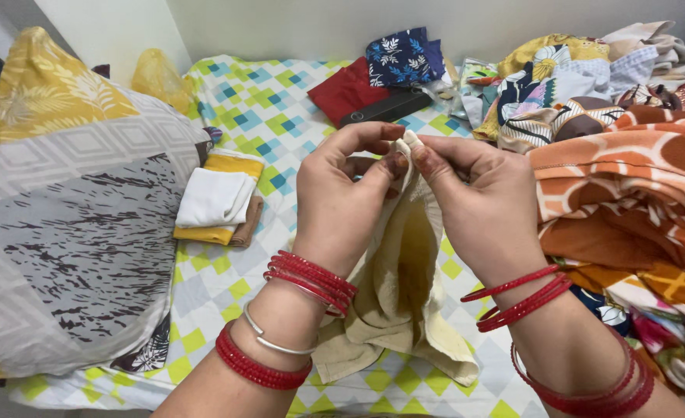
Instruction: The person folds several towels on a bed. They handle a white towel, a yellow and white striped towel, a brown towel, and a beige towel, folding each one neatly and stacking them on the left side of the bed.
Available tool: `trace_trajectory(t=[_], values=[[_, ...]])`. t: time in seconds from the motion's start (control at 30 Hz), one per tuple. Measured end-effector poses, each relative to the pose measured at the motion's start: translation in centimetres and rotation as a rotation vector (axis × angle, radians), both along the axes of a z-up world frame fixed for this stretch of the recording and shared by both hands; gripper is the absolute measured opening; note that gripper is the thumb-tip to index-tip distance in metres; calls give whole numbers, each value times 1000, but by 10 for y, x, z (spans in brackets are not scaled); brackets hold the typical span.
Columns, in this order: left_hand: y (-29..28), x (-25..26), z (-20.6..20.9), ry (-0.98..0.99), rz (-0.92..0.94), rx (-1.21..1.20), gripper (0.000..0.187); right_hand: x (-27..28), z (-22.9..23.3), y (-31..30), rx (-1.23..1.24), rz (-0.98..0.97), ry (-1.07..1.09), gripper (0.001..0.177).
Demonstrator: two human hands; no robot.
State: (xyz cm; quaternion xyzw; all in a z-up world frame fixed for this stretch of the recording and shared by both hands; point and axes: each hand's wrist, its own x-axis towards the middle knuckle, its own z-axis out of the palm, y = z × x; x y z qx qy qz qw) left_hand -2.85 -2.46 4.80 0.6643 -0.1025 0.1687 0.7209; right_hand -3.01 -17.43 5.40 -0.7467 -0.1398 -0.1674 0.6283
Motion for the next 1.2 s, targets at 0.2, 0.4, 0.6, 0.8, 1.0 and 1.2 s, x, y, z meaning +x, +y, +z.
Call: trace_trajectory(t=[0.2, 0.4, 0.6, 0.8, 1.0, 1.2], values=[[4, -3, 1, -272, 250, 296, 18, 1, 2, -2, 64, 45, 89, 25], [11, 0, -1, -511, 225, 353, 21, 2, 5, -4, 136, 144, 150, 26], [21, 2, -3, -374, 101, 328, 19, -1, 15, -7, -33, 233, 107, 31], [30, 0, 0, -376, 34, 341, 19, -7, 24, 3, -313, 119, 55, 32], [37, -7, 0, -353, 7, 370, 17, -20, 22, 21, -502, -94, 37, 27], [48, -17, 8, -288, -107, 384, 16, -28, 8, 34, -412, -186, 93, 23]])
